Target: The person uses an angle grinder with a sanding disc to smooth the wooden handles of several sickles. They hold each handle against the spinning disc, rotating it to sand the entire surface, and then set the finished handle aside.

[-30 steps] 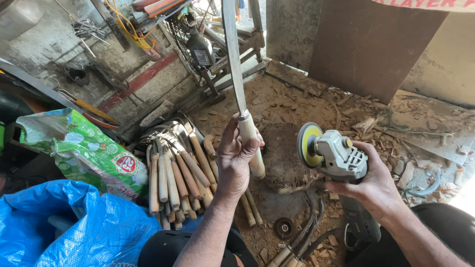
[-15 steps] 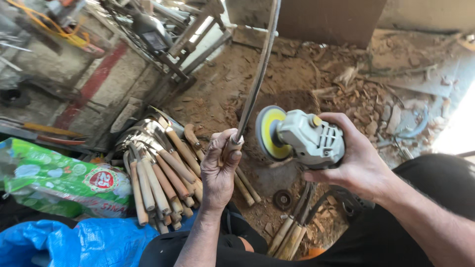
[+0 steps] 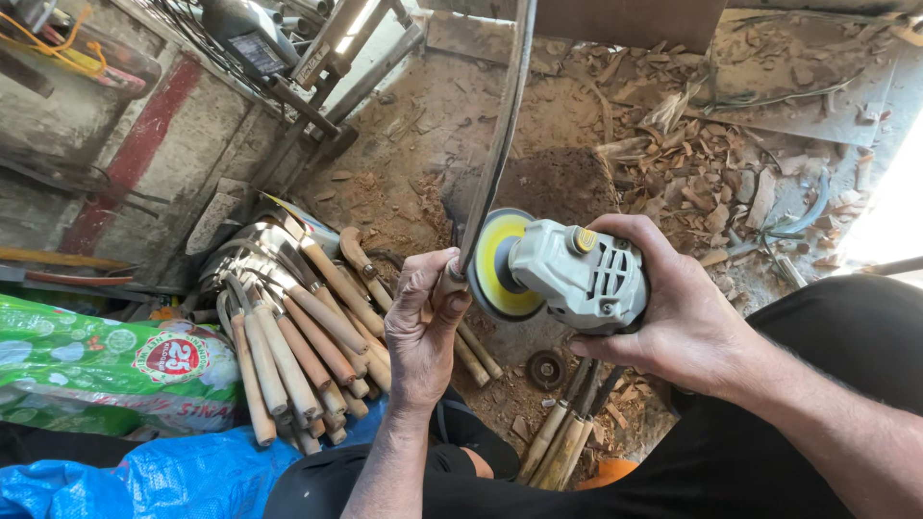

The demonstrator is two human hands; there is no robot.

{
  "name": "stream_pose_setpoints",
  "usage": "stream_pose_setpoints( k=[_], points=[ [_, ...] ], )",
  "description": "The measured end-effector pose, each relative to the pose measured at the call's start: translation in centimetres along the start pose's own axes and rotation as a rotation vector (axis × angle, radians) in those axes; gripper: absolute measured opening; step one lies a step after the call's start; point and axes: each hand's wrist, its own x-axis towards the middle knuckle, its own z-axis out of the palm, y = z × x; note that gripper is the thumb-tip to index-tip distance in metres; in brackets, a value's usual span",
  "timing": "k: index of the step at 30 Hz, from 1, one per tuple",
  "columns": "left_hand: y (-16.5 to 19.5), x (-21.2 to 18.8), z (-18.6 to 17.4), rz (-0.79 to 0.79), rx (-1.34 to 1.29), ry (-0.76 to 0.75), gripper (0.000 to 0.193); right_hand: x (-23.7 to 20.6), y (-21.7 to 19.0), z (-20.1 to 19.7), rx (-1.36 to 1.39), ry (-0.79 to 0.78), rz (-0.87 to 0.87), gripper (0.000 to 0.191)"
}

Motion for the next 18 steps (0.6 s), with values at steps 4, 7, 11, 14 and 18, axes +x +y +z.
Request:
stream_pose_setpoints(
  k=[4,7,11,14,18],
  points=[
    [0.1,0.0,-0.3,-0.028,0.101,0.006,0.038,0.1,0.1,-0.1,0.034,-0.018,0.044,0.096],
    [0.3,0.0,-0.7,-0.039,0.125,-0.002,0.039,0.1,0.0,-0.1,0.041,-0.028,0.088,0.098],
    [0.2,0.0,-1.2,-0.033,0.079,-0.015,0.037,0.2,-0.1,-0.2,0.054,-0.039,0.121,0.101],
    [0.1,-0.2,-1.5,-0.043,0.031,-0.046,0.036,0.3,-0.1,-0.5,0.02,-0.045,0.127,0.098],
    [-0.2,-0.4,-1.8,-0.033,0.04,-0.094,0.037,0.6,-0.1,-0.7,-0.012,-0.051,0.14,0.098]
  ],
)
